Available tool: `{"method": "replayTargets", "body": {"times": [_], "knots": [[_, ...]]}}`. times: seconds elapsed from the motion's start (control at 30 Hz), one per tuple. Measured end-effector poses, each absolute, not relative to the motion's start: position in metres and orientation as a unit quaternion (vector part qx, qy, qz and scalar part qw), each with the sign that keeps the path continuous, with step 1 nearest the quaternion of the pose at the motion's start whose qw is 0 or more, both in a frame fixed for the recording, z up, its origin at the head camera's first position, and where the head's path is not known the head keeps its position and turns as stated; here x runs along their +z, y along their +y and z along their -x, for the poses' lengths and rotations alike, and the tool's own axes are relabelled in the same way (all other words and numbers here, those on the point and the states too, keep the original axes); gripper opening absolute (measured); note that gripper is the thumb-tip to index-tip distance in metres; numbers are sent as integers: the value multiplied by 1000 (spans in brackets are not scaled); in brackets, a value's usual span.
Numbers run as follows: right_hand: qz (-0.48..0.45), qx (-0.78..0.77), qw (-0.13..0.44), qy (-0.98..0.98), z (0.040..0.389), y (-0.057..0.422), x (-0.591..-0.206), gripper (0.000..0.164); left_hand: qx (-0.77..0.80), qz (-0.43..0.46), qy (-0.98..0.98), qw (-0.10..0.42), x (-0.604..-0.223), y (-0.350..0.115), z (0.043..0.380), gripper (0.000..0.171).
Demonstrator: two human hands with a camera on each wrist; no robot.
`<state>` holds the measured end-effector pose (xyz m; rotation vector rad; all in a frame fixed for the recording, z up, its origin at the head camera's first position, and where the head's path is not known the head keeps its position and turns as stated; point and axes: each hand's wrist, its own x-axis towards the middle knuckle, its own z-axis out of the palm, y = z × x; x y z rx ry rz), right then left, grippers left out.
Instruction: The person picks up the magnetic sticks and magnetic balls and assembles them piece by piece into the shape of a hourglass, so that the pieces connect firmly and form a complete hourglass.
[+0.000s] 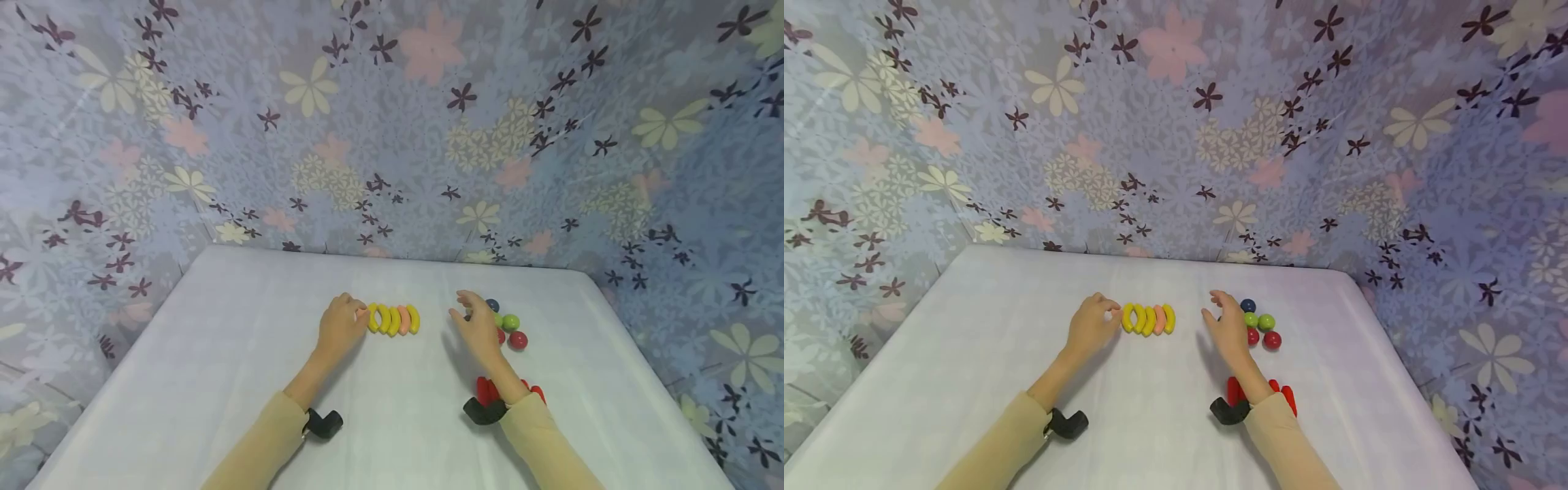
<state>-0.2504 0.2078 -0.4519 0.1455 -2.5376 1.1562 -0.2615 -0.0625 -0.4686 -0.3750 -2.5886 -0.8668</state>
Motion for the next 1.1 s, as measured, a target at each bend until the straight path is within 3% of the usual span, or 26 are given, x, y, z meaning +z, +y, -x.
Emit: {"method": "replayTargets", "body": {"times": [0.2,0.57,0.8,1.1], "knots": [[-5,468,187,-864,248,229,-466,34,-289,104,-931,198,-477,-52,270,24],[80,527,229,-815,241,254,-482,28,-268,65,-947,164,-484,-42,280,26],[86,514,235,-820,237,258,-491,31,-233,67,-954,176,-486,-43,277,30],[105,515,163,-835,233,260,-498,40,-199,123,-954,185,-485,-49,255,33]]}}
